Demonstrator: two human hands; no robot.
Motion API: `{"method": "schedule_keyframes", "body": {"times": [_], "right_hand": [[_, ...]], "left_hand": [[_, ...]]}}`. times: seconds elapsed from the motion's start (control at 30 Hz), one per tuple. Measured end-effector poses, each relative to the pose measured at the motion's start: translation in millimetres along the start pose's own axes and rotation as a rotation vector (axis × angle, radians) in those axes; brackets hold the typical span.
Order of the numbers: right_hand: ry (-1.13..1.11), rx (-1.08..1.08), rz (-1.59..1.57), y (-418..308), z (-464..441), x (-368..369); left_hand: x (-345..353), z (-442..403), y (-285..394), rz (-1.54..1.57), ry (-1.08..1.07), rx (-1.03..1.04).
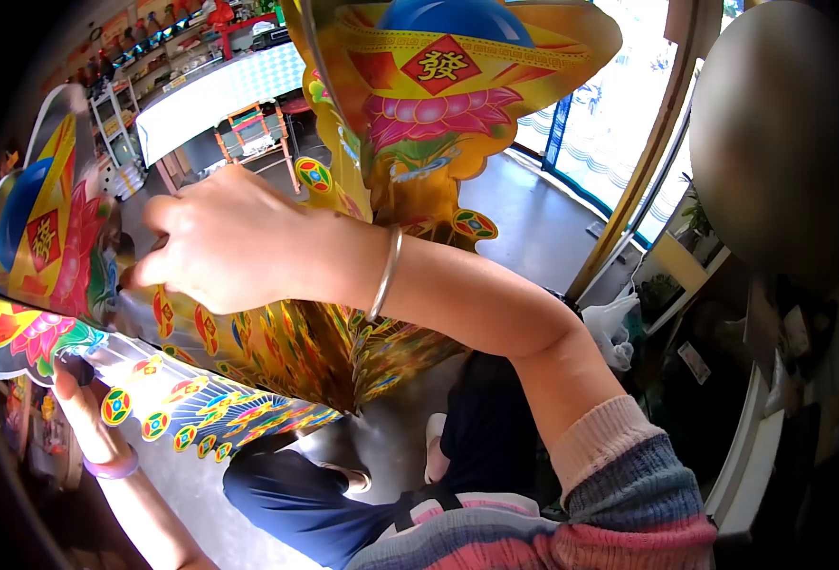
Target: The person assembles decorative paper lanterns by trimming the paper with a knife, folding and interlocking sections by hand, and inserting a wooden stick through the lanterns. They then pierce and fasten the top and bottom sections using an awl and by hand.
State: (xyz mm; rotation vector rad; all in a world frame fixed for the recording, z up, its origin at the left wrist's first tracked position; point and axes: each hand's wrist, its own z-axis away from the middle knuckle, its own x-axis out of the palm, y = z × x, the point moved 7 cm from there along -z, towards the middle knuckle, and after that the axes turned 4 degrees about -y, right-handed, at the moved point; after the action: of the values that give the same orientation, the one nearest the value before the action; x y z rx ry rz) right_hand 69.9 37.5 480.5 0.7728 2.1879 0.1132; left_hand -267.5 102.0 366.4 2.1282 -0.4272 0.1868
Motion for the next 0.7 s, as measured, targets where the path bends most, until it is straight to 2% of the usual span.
{"method": "schedule_keyframes", "body": {"times": [0.1, 0.17, 0.2, 0.27, 0.3, 0.33, 0.4, 0.43, 0.57, 0.7], "right_hand": [[0.053, 0.018, -0.042, 5, 1, 3], [0.078, -0.007, -0.034, 5, 4, 0], [0.046, 0.023, -0.056, 7, 6, 2], [0.043, 0.045, -0.060, 7, 5, 4], [0.053, 0.051, -0.108, 12, 6, 12], [0.019, 0.058, -0.096, 12, 3, 11], [0.018, 0.040, -0.153, 3, -2, 11], [0.003, 0.012, -0.136, 0, -4, 10], [-0.056, 0.074, -0.227, -3, -2, 12], [-0.131, 0.092, -0.228, -2, -1, 10]], "left_hand": [[28, 4, 15, -0.027, -0.096, 0.073], [55, 19, 22, -0.097, -0.004, 0.239], [29, 24, 8, -0.201, -0.080, 0.192], [22, 53, 7, -0.431, -0.043, 0.161], [67, 61, 10, -0.540, 0.059, 0.172], [83, 68, 12, -0.677, 0.046, 0.121], [103, 69, 10, -0.775, -0.076, 0.181], [116, 68, 14, -0.648, -0.126, 0.259], [144, 71, 30, -0.767, -0.236, 0.516], [160, 71, 40, -0.862, -0.298, 0.593]]}}
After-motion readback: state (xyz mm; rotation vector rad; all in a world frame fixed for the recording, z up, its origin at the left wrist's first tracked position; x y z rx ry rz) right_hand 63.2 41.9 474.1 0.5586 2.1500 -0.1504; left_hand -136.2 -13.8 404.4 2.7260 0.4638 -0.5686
